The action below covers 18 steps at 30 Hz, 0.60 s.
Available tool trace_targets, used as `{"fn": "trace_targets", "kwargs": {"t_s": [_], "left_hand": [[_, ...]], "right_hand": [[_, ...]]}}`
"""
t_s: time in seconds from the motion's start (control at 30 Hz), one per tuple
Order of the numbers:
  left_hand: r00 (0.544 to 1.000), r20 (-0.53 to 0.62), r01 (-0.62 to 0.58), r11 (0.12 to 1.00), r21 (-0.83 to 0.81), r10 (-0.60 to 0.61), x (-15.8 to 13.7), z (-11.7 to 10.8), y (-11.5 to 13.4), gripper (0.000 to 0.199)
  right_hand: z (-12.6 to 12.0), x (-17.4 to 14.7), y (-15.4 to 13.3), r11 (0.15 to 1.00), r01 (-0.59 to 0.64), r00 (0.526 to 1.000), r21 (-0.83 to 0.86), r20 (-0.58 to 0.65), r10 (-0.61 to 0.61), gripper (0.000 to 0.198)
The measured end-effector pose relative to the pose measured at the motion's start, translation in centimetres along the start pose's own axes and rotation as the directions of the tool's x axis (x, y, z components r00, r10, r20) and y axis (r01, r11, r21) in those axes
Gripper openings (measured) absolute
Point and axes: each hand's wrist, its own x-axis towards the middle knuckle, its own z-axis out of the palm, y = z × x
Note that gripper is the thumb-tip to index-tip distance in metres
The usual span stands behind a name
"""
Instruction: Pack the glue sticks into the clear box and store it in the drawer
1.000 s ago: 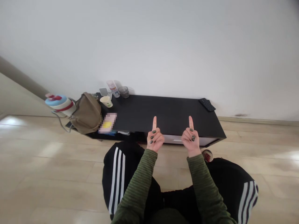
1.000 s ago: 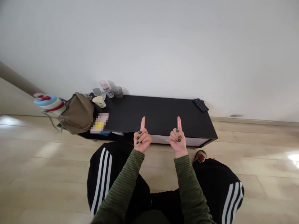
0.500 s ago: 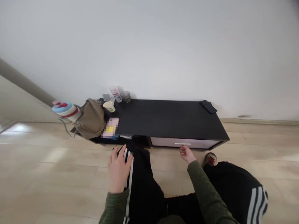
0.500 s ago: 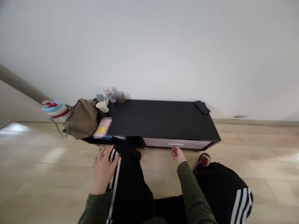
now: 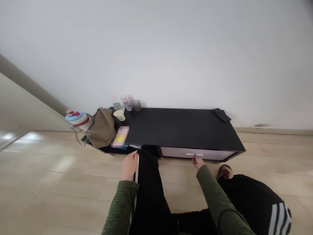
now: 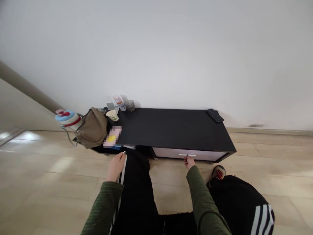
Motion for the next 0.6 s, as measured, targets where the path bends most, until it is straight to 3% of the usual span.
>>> {"fn": "trace_targets", "kwargs": {"t_s": [0.1,0.27,0.43,0.53,0.6], "left_hand": [[0.996,0.059,0.069,0.996,0.058,-0.072,0.7,-0.9,0.4,0.041],[0.991,0.049,0.118,0.991,0.063,-0.121,0.6,-1.5,0.6,0.042],[0.987,0.051,0.151,0.987,0.049,-0.153,0.6,-1.6,0.4,0.046],[0.986,0.075,0.149,0.988,0.029,-0.151,0.8,-1.4,0.1,0.047],[0.986,0.075,0.151,0.988,0.021,-0.152,0.9,-1.3,-0.1,0.048]], "right_hand": [[-0.3,-0.5,0.2,0.999,-0.024,0.999,-0.040,-0.023,0.024,0.014],[-1.2,-2.2,0.8,0.995,-0.035,0.999,-0.095,0.003,0.035,0.032],[-3.2,-6.4,3.8,0.983,-0.038,0.997,-0.177,0.063,0.050,0.027],[-3.8,-9.7,4.2,0.949,-0.043,0.955,-0.313,0.267,0.131,0.015],[-3.7,-11.3,3.1,0.905,0.080,0.862,-0.417,0.485,0.147,0.017]]}}
